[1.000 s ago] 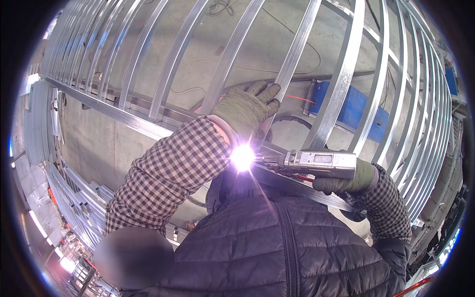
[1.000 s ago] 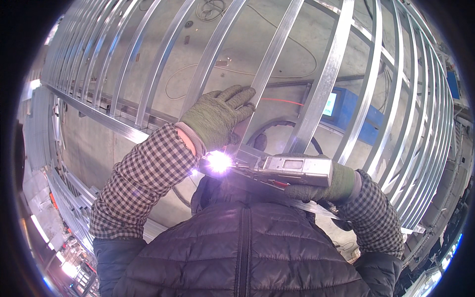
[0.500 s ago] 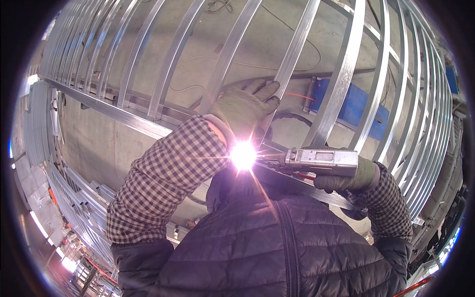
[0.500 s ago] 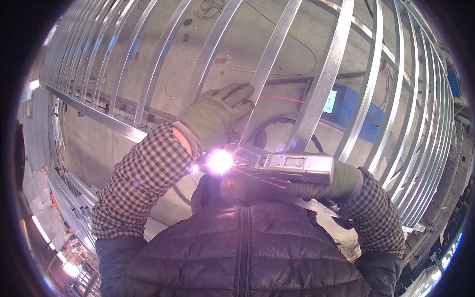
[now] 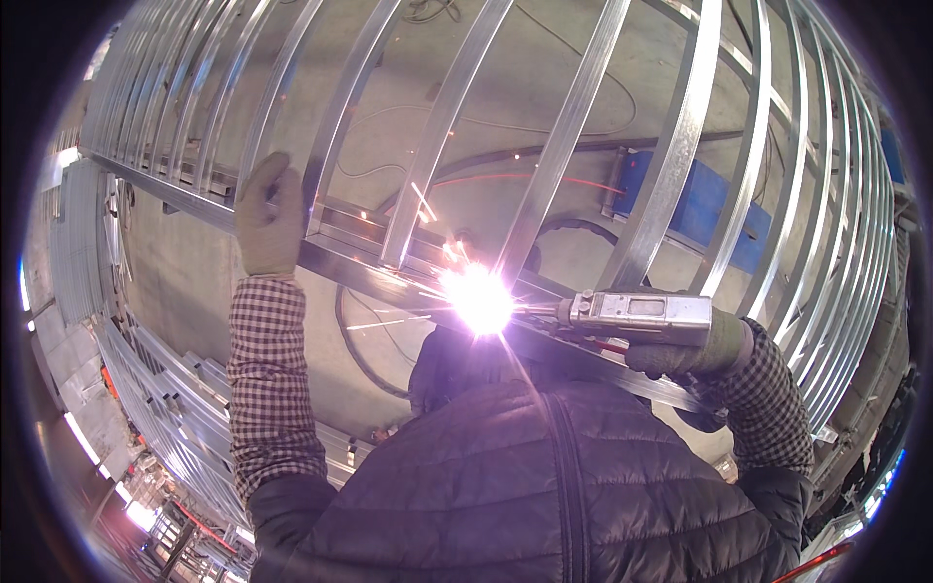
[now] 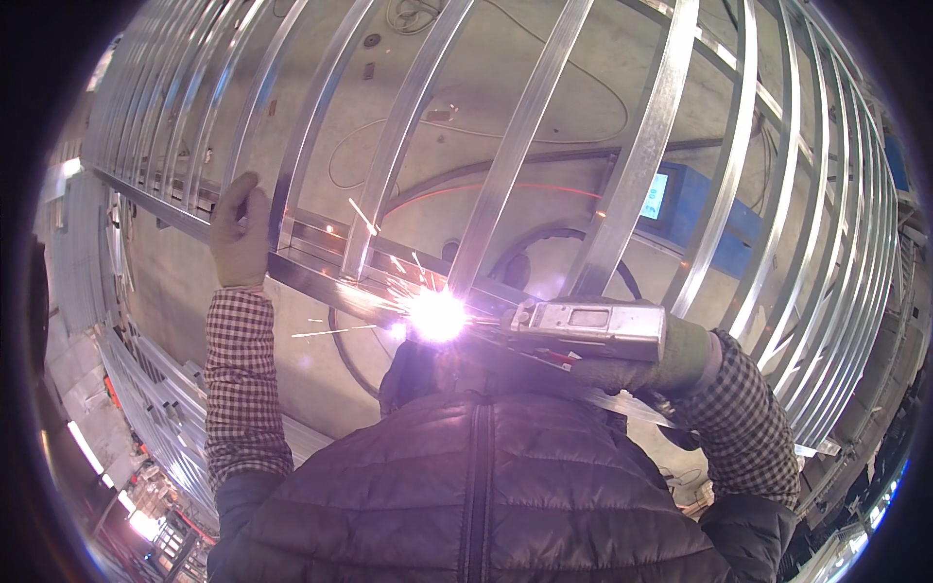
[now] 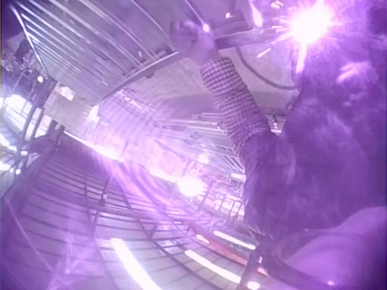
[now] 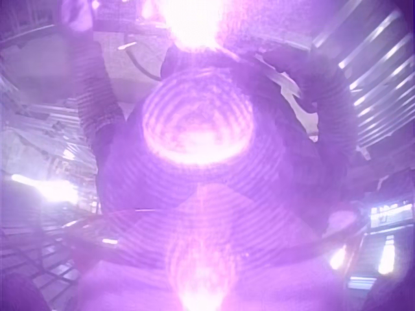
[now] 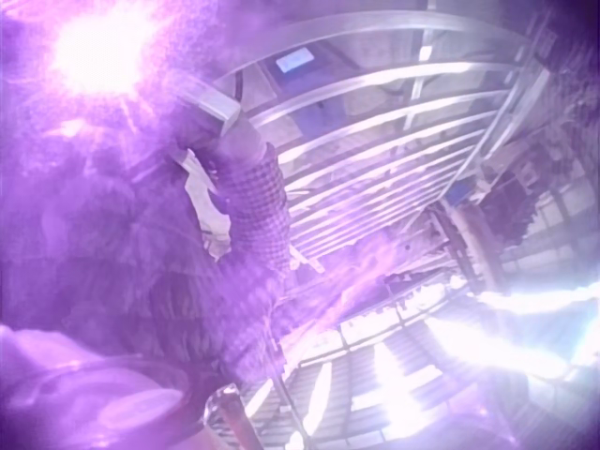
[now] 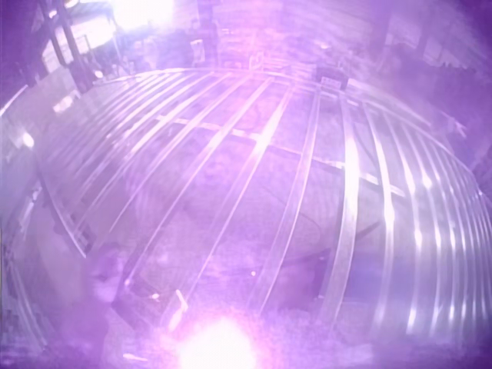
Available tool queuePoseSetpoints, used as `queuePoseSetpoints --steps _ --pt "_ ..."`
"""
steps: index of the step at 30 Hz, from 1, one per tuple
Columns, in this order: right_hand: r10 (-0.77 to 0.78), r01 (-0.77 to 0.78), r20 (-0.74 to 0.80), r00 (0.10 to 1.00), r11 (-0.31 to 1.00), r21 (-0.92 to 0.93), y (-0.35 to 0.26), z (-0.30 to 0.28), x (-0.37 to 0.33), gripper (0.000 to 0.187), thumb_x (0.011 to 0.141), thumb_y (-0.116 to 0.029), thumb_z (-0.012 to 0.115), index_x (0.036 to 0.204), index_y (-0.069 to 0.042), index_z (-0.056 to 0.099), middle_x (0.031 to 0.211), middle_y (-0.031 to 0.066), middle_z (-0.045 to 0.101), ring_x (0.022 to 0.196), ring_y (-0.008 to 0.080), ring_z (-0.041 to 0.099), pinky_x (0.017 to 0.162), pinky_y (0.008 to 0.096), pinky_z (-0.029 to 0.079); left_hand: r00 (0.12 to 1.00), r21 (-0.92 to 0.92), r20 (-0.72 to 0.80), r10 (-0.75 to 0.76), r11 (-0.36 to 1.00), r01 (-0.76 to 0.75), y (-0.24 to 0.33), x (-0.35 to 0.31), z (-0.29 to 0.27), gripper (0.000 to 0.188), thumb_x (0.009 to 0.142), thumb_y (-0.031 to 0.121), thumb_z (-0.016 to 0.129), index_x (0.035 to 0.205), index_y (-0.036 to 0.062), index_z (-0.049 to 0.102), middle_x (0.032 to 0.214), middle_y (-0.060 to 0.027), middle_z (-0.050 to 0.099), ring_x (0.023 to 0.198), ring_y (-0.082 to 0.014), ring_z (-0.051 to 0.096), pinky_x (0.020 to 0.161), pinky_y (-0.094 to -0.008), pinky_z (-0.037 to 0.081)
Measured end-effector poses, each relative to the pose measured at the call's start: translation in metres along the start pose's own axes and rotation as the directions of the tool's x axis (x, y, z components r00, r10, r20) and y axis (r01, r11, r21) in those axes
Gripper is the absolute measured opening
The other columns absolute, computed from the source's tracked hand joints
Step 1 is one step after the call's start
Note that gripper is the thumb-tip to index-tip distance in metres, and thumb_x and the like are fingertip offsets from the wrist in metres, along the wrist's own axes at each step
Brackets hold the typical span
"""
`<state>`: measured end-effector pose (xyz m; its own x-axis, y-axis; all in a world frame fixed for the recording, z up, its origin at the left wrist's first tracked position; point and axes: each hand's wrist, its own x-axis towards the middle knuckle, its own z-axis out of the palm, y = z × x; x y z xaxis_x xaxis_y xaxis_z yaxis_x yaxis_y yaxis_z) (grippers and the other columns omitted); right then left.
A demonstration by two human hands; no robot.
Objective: The person puts on gloves and uses a handheld welding tool to join metal bars on a large frame structure. They repeatedly position the welder at intersections and apply welds along the frame.
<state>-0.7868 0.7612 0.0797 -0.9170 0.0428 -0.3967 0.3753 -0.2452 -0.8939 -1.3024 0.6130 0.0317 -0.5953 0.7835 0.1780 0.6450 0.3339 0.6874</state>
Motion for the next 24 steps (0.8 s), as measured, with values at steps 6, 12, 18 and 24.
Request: queuePoseSetpoints --steps 6,12,18,24 --pt "0.045 -0.04 -0.051 0.998 0.995 0.087 -0.017 0.003 0.002 0.059 0.103 -0.026 0.077 0.151 0.002 0.057 0.118 0.0088 0.073 0.077 0.0094 0.063 0.066 0.0252 0.055 0.996 0.085 -0.085 0.014 0.996 -0.007 -0.062 -0.001 -0.003 0.027 0.101 0.015 0.073 0.12 -0.0032 0.075 0.125 -0.015 0.074 0.108 -0.0227 0.071 0.095 -0.0353 0.057" --pt "0.008 -0.008 -0.062 0.998 1.0 0.016 -0.022 0.003 0.001 0.057 0.103 -0.026 0.077 0.15 0.0 0.059 0.109 0.0072 0.074 0.074 0.0083 0.062 0.065 0.0242 0.055 0.996 0.067 -0.081 -0.042 0.997 0.048 -0.058 -0.003 -0.003 0.027 0.102 0.015 0.071 0.12 -0.0046 0.075 0.123 -0.0171 0.075 0.108 -0.0241 0.071 0.096 -0.036 0.057" --pt "0.045 -0.044 -0.012 0.999 0.996 0.073 -0.02 0.0 -0.003 0.056 0.105 -0.026 0.074 0.152 -0.001 0.058 0.102 0.0023 0.073 0.07 0.0055 0.056 0.063 0.0227 0.052 0.996 0.108 -0.082 -0.021 0.994 0.03 -0.056 -0.001 -0.004 0.026 0.102 0.014 0.071 0.119 -0.005 0.075 0.122 -0.018 0.074 0.112 -0.0253 0.072 0.099 -0.0371 0.057" --pt "-0.086 0.086 -0.019 0.996 0.996 -0.002 -0.019 0.002 0.005 0.059 0.107 -0.028 0.071 0.155 0.001 0.054 0.116 0.0059 0.073 0.071 0.0062 0.055 0.064 0.0221 0.052 0.996 0.063 -0.085 -0.038 0.997 0.043 -0.062 -0.001 -0.003 0.025 0.102 0.014 0.071 0.118 -0.0043 0.075 0.122 -0.0175 0.074 0.113 -0.0252 0.071 0.099 -0.0371 0.057"
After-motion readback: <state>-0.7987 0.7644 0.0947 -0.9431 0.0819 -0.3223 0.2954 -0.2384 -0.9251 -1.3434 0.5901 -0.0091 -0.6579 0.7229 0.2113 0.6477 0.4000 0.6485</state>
